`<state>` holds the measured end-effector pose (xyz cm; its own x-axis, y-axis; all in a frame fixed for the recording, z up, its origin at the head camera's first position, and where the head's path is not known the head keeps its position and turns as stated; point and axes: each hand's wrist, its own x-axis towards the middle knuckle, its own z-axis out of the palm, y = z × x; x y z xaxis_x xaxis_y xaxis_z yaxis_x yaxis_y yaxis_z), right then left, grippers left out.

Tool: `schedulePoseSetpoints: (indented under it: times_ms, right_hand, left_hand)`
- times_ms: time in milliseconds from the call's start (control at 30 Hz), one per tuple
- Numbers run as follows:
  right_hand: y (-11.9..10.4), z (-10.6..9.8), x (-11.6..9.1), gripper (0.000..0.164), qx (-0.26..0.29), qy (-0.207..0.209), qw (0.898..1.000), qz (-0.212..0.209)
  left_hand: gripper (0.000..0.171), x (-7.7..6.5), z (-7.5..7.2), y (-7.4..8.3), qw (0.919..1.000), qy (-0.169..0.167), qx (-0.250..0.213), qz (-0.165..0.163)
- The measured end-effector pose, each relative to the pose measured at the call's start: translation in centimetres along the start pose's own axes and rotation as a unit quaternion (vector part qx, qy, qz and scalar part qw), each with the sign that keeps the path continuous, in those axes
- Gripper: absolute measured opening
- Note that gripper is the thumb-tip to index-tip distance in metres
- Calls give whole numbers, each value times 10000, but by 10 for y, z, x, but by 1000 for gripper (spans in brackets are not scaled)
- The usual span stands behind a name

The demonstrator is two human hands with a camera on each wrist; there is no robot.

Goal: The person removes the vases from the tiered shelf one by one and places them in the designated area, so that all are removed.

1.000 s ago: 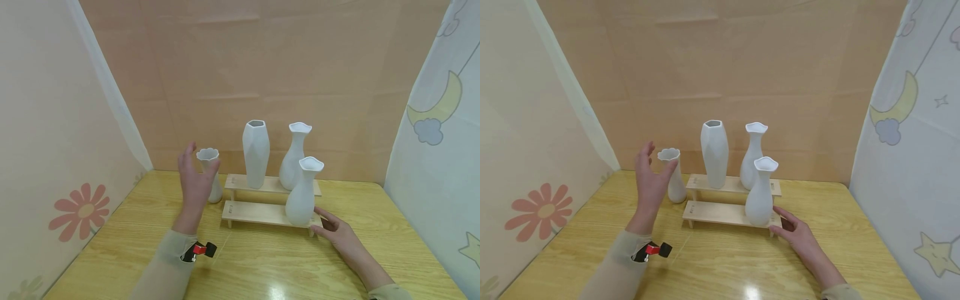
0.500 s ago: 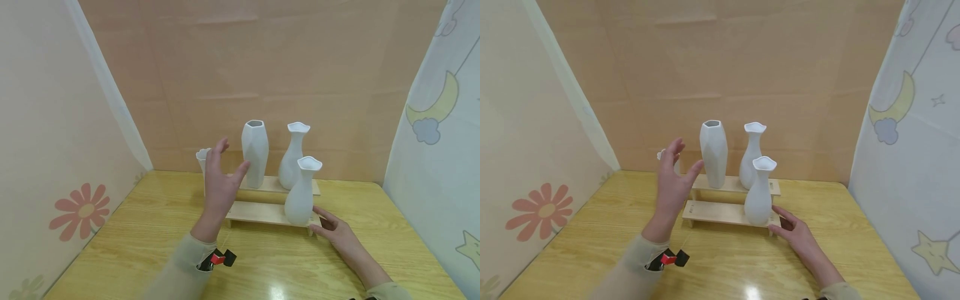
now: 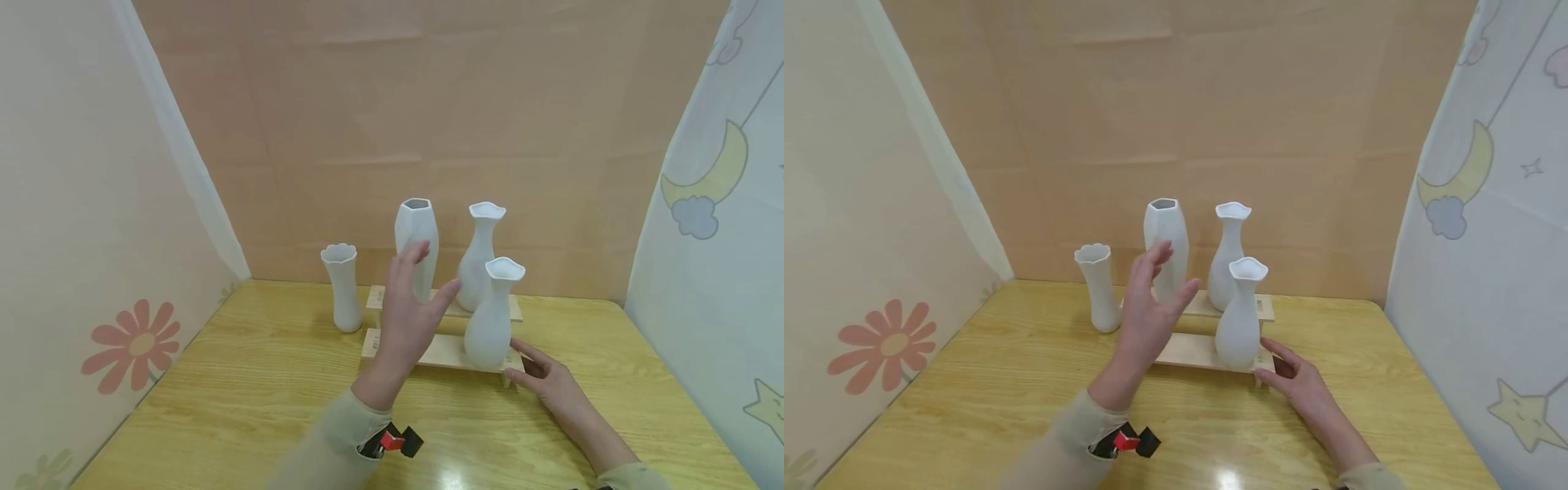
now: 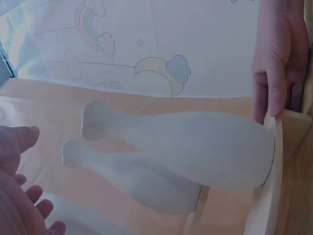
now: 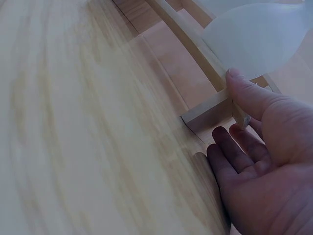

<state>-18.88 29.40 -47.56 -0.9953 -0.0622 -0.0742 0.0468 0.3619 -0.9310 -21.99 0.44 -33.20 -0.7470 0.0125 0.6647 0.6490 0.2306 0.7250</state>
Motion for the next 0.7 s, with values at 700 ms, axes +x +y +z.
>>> schedulePoseSetpoints:
  times_ms: [700]
  right_hand:
    - [2,1,0,80,86,92,9999,-48]
  left_hand:
    - [69,-15,56,3,9900,-786,-658,-966]
